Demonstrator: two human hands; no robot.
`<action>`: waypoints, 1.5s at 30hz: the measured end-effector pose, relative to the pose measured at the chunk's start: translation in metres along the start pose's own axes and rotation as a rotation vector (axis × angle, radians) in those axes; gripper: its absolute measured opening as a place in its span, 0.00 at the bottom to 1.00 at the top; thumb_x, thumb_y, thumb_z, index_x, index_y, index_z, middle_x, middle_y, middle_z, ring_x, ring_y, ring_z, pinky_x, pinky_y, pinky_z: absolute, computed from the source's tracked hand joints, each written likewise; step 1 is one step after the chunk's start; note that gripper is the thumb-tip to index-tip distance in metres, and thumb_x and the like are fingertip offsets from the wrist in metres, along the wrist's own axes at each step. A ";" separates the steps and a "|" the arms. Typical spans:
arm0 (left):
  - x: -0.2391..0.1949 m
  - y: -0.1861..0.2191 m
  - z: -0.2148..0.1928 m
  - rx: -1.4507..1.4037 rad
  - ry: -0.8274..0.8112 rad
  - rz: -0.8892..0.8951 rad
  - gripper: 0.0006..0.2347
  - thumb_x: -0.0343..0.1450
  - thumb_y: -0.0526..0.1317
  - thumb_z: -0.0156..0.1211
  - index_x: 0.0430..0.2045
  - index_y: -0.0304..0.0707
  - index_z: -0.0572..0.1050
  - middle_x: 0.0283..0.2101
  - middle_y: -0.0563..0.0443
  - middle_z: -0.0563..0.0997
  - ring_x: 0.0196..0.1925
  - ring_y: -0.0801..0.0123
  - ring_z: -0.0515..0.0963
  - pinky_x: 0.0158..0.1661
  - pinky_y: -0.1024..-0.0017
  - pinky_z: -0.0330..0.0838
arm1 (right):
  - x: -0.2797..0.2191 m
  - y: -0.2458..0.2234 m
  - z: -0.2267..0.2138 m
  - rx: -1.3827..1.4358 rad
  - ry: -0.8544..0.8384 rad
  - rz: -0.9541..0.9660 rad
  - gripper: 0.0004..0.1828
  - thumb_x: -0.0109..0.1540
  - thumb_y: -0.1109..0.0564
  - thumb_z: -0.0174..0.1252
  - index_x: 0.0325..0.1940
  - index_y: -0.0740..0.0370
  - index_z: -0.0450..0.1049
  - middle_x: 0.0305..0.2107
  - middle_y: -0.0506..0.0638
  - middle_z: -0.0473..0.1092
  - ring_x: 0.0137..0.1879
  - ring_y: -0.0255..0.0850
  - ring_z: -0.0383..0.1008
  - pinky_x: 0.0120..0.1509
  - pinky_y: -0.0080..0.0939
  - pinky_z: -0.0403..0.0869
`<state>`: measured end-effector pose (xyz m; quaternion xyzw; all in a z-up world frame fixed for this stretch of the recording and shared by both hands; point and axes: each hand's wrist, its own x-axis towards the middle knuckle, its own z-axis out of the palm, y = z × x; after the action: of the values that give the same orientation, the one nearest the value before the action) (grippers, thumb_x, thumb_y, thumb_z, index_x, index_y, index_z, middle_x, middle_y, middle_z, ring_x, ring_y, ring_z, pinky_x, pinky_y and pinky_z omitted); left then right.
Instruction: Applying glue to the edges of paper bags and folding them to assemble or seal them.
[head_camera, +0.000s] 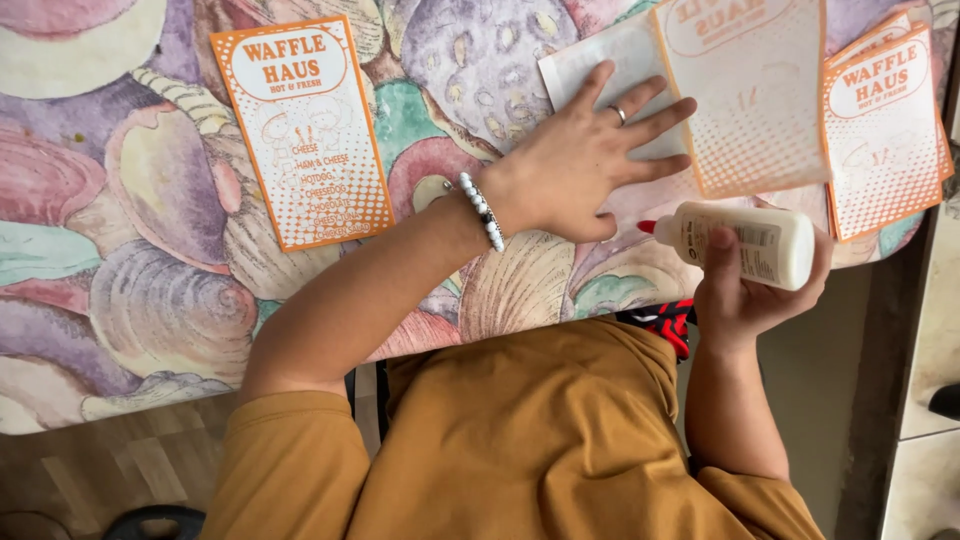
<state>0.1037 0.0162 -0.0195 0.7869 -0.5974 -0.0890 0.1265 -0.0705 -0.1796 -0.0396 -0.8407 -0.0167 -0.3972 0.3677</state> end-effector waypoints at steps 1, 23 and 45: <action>0.002 0.000 -0.002 0.036 -0.032 -0.003 0.37 0.65 0.62 0.55 0.73 0.63 0.58 0.77 0.45 0.45 0.77 0.46 0.44 0.68 0.32 0.39 | 0.002 -0.007 0.001 0.004 0.018 0.031 0.27 0.66 0.62 0.68 0.60 0.73 0.59 0.43 0.71 0.68 0.46 0.61 0.71 0.50 0.61 0.76; 0.006 -0.020 0.016 -0.116 0.089 0.098 0.38 0.61 0.61 0.61 0.70 0.56 0.67 0.78 0.40 0.47 0.77 0.41 0.32 0.65 0.23 0.20 | -0.017 -0.016 0.016 0.018 -0.038 0.027 0.28 0.63 0.61 0.68 0.57 0.75 0.59 0.39 0.74 0.69 0.42 0.63 0.74 0.44 0.61 0.78; 0.007 -0.020 0.018 -0.110 0.062 0.083 0.40 0.58 0.57 0.61 0.71 0.56 0.65 0.78 0.40 0.45 0.77 0.40 0.32 0.65 0.23 0.20 | -0.017 0.054 -0.015 0.027 0.113 -0.057 0.36 0.71 0.78 0.63 0.74 0.57 0.55 0.53 0.73 0.62 0.51 0.71 0.70 0.53 0.75 0.83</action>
<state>0.1187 0.0125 -0.0425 0.7558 -0.6194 -0.0918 0.1915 -0.0747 -0.2238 -0.0778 -0.8111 -0.0254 -0.4540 0.3680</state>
